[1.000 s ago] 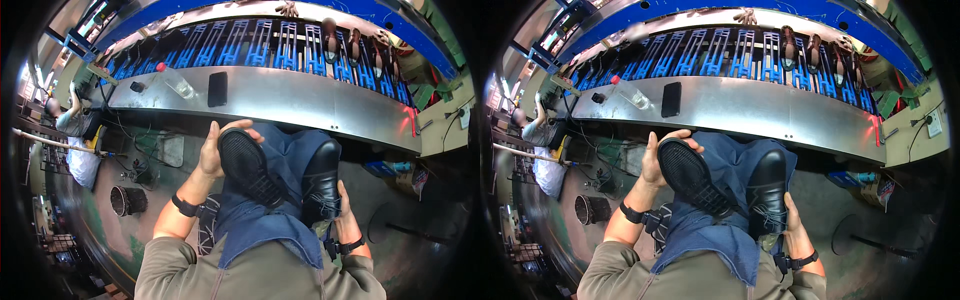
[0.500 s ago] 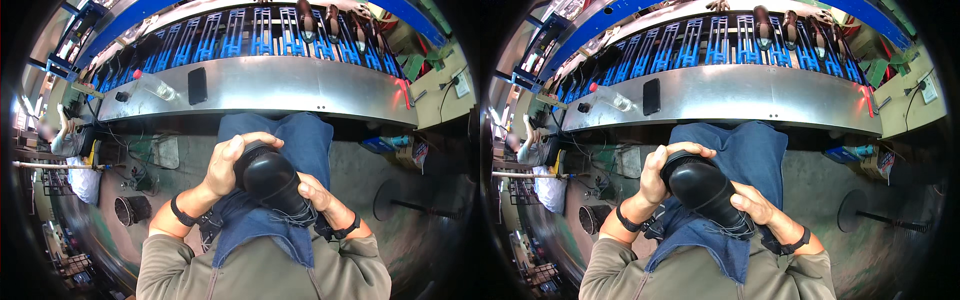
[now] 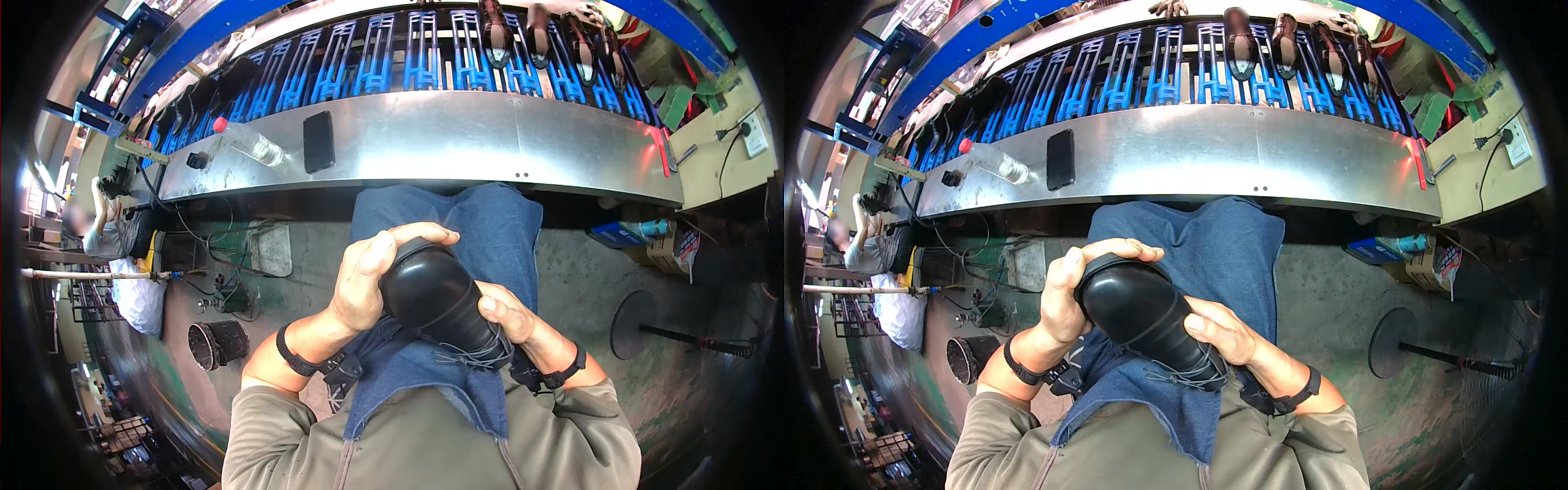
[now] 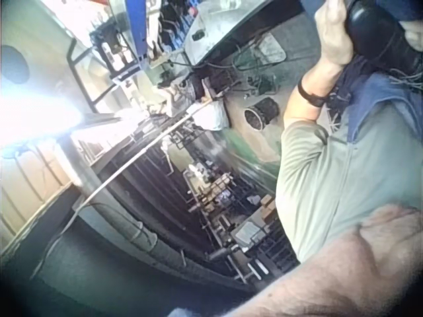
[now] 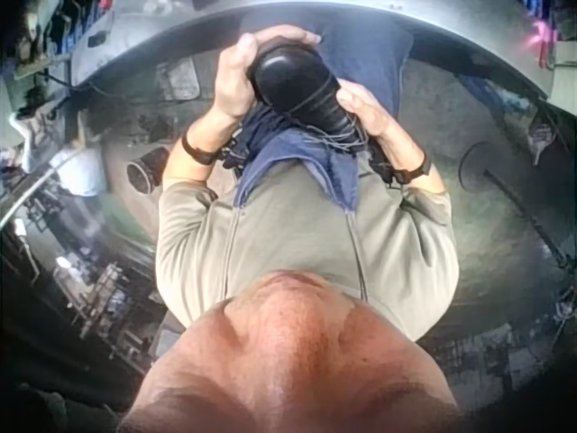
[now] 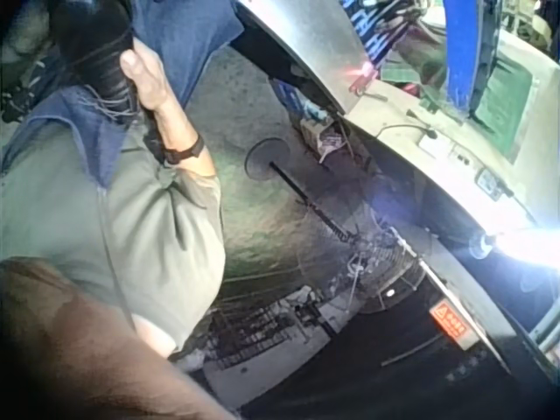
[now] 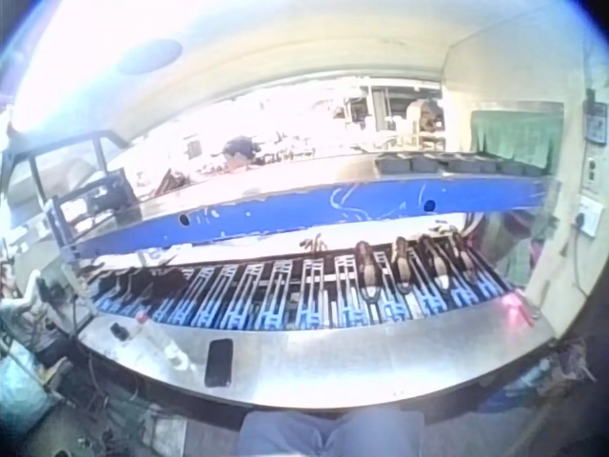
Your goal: Polishing and inspecting finished shoes on a factory conveyor line.
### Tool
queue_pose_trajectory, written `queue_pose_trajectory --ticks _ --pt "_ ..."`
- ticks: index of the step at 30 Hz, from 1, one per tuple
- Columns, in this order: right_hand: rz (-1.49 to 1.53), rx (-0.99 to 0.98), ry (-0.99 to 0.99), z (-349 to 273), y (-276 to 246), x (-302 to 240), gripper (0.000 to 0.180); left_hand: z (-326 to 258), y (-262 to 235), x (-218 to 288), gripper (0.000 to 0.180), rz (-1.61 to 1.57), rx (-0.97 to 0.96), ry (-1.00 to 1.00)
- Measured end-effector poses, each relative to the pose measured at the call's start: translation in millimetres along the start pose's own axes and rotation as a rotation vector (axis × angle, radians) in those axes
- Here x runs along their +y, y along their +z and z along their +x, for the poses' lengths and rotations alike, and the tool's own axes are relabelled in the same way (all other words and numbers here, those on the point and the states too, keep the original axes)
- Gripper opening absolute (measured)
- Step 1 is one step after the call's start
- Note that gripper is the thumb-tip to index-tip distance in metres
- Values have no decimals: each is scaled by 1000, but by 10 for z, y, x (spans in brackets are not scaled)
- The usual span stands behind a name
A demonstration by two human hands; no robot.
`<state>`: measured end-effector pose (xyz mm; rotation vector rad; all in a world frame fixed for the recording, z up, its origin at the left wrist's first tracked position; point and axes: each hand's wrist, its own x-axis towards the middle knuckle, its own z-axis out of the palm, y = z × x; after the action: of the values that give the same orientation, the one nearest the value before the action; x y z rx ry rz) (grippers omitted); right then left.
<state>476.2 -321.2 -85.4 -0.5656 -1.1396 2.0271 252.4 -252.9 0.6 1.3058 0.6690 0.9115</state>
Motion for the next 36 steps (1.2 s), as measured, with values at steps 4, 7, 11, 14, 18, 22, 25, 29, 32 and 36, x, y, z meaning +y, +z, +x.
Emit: queue_pose_trajectory --ticks 4,7,11,14,18,22,25,29,32,36 --pt "-9 -11 18 0 -4 -4 75 -19 1 1 65 5 -4 -4" --pt "-9 27 -9 9 36 36 75 -34 28 17 67 24 20 -43" --pt "30 67 24 -43 13 86 73 -52 28 1 67 31 -6 -29" --pt "-8 67 21 -54 5 57 70 -86 29 -17 67 48 -29 -17" --pt "50 63 30 -103 -32 249 66 -184 90 -4 69 58 -43 -47" --pt "12 90 5 -152 -20 274 63 -259 145 73 69 77 -72 -68" --pt "-43 103 -15 -166 -43 297 63 -283 159 146 58 28 54 -45" --pt "6 140 2 -196 -40 241 67 -213 50 126 75 557 -164 238" --pt "45 154 5 -179 57 112 70 -188 97 14 71 669 -54 299" --pt "96 137 36 -170 54 14 72 -207 127 -135 78 785 53 335"
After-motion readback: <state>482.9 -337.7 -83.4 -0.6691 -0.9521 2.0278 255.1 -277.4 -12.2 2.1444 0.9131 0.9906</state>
